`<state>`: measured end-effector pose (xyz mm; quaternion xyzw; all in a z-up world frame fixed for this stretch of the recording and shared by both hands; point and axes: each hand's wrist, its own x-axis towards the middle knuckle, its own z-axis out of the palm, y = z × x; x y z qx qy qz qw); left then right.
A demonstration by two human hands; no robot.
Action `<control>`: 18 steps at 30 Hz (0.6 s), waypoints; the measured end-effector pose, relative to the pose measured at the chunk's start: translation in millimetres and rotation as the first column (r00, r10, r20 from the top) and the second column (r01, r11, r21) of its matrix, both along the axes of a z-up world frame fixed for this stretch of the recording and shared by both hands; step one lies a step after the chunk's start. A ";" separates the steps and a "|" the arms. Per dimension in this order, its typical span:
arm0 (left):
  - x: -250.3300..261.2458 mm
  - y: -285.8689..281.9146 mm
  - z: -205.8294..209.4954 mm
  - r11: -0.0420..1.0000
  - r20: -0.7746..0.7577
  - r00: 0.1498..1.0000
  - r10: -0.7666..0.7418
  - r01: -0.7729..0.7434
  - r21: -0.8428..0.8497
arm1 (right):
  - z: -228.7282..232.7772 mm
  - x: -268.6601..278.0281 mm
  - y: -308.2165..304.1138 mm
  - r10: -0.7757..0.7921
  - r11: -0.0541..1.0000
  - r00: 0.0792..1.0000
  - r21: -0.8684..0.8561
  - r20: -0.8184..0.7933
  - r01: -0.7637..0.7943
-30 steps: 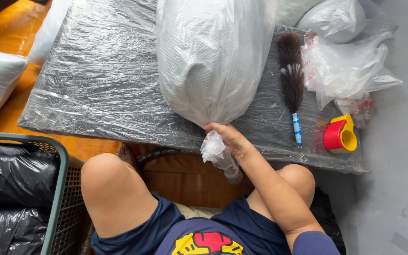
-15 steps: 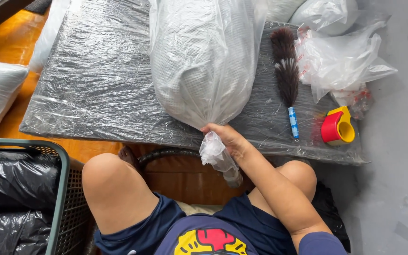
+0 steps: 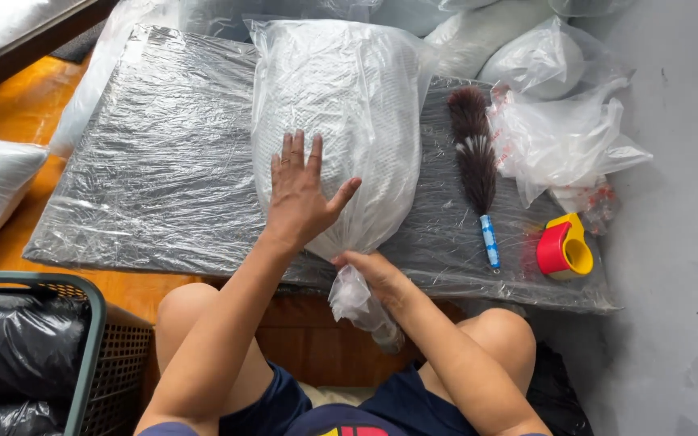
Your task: The person sits on the floor and uses a feather duster to wipe the surface of a bubble-wrapped package. After dusting, they fold the open end of the package and secure it with a plastic tie.
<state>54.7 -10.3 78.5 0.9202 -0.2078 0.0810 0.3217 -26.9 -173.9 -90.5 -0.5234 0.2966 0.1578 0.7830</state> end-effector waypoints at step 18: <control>46.9 -25.6 -39.9 0.971 0.072 0.997 -0.022 0.004 0.240 | 5.1 -11.4 14.0 -0.048 0.999 0.999 0.004 0.005 0.048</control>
